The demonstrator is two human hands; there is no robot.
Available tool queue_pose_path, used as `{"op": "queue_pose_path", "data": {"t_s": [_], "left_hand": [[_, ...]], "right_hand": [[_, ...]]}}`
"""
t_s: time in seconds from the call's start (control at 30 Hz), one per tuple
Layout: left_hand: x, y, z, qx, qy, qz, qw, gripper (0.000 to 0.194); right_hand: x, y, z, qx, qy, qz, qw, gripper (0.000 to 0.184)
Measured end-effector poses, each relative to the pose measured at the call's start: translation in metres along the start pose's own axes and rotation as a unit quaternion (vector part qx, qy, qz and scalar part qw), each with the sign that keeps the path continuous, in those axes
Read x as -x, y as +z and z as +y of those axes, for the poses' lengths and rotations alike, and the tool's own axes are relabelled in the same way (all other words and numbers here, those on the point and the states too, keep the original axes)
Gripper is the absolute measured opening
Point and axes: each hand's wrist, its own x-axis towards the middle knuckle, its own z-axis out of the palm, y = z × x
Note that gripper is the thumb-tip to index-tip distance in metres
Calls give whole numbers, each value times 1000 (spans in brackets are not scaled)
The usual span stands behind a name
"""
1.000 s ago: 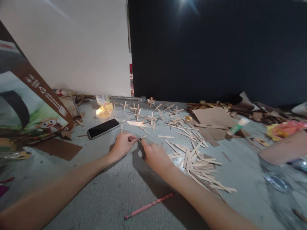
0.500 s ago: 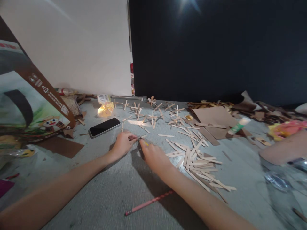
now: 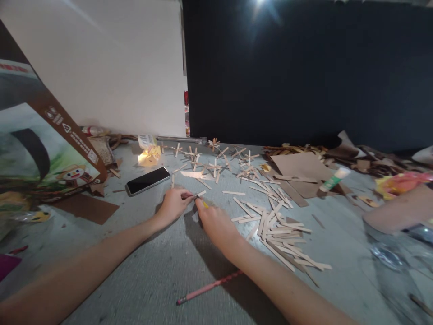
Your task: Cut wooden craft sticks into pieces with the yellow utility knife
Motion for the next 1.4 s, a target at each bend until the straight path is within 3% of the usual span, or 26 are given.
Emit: {"op": "queue_pose_path", "data": {"t_s": [0.43,0.67,0.93,1.03,1.17,1.33,1.4], "left_hand": [[-3,5,-7,41,-2,-25,999,11],[-3,4,-5,47,-11,-34,998,11],[0,4,-3,47,-13,-35,998,7],[0,4,-3,54,-7,-32,998,7],[0,4,-3,55,-9,-34,998,8],[0,5,-6,47,1,-29,998,6],[0,6,-8,46,6,-27,999,6]], "right_hand": [[1,1,5,-21,37,-22,999,51],[-1,-1,13,-39,10,-20,999,47],[8,-3,0,-37,52,-26,998,57],[6,-3,4,-92,61,-5,994,45],[-3,-8,19,-248,59,24,967,24],[-6,-18,28,-410,109,-43,904,19],[-6,-21,29,-476,132,-67,867,17]]}}
